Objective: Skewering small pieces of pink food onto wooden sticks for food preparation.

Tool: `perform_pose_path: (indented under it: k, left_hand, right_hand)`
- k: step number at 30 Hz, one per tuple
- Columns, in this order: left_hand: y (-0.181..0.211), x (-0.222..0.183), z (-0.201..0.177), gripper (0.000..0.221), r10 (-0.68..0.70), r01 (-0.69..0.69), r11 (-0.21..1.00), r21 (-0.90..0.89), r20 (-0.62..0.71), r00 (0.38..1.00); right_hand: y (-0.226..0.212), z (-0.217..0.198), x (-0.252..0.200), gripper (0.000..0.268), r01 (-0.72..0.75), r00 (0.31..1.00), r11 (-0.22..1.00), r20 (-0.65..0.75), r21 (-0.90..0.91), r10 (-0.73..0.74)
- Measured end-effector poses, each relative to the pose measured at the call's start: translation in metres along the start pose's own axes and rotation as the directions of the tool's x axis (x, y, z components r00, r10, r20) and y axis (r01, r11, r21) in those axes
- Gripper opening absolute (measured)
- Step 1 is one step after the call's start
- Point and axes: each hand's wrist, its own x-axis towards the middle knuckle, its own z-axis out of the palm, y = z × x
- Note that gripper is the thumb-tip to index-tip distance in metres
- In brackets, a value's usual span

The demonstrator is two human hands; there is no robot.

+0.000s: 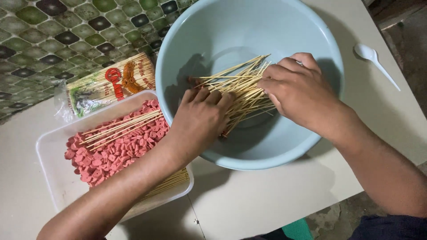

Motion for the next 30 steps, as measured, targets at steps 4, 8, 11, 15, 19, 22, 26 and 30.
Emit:
perform_pose_path:
  k: [4,8,11,15,19,22,26,30]
  left_hand:
    - [-0.002,-0.001,0.005,0.055,-0.015,0.015,1.0,-0.001,0.024,1.0]
    - [-0.002,-0.002,0.003,0.057,-0.034,0.034,0.999,-0.027,0.01,0.999]
    - [-0.002,-0.004,-0.001,0.059,-0.047,0.047,0.999,-0.021,-0.012,0.999]
    - [-0.001,-0.007,-0.009,0.062,-0.05,0.049,0.998,-0.038,-0.028,0.998]
    - [-0.002,-0.011,-0.015,0.059,-0.046,0.044,0.998,-0.034,-0.05,0.998]
    - [-0.004,-0.013,-0.021,0.051,-0.049,0.046,0.998,-0.044,-0.055,0.997]
    - [-0.007,-0.021,-0.03,0.053,-0.035,0.033,0.999,-0.014,-0.127,0.991]
    - [-0.01,-0.035,-0.054,0.049,-0.042,0.042,0.999,-0.003,-0.177,0.983]
  right_hand:
    - [0.001,0.011,0.0,0.017,-0.002,0.999,0.999,0.04,-0.044,0.004]
    - [-0.002,0.014,0.002,0.013,-0.005,0.999,0.999,0.034,-0.052,0.007]
    - [-0.005,0.013,0.002,0.012,-0.004,1.0,0.997,0.017,-0.074,0.006]
    - [-0.01,0.007,0.002,0.018,-0.015,0.999,0.999,0.035,-0.051,0.017]
    - [-0.017,-0.002,0.004,0.021,0.007,1.0,0.999,0.018,-0.04,-0.007]
    - [-0.023,-0.01,0.007,0.025,0.017,1.0,1.0,-0.024,-0.015,-0.018]
    - [-0.039,-0.029,0.014,0.021,0.047,0.993,0.999,-0.106,0.011,-0.046]
    - [-0.06,-0.048,0.023,0.023,0.088,0.981,0.996,-0.174,0.0,-0.087]
